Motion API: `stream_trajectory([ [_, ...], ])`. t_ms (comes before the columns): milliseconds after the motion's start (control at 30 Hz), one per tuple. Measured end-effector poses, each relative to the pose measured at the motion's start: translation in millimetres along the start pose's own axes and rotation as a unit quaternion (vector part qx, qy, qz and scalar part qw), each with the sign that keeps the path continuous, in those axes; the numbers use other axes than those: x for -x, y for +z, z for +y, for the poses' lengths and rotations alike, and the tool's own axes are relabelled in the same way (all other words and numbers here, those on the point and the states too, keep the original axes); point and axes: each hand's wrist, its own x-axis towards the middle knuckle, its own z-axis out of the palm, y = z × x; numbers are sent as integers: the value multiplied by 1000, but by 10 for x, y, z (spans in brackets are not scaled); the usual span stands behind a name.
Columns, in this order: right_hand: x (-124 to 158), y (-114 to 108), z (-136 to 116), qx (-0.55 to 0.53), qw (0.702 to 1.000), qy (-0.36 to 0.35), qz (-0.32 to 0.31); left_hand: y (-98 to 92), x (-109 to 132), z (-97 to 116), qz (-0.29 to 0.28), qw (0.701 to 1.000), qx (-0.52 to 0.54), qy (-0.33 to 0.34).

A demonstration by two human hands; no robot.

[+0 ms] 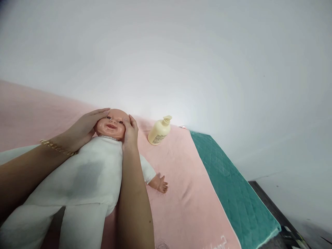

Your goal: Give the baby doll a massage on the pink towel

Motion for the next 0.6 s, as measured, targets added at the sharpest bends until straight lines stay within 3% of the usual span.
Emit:
stream_trajectory([
  [100, 24, 7, -66, -29, 998, 57, -6, -15, -14, 3, 4, 1000, 13, -8],
  [267, 36, 22, -125, -56, 995, 87, 3, -46, -63, -14, 20, 999, 31, -20],
  [433, 61, 40, -144, -77, 993, 93, 10, -60, -73, -44, 11, 998, 50, -23],
  [600, 70, 60, -118, -36, 998, 44, 5, -62, -33, -46, -32, 998, 50, -6],
])
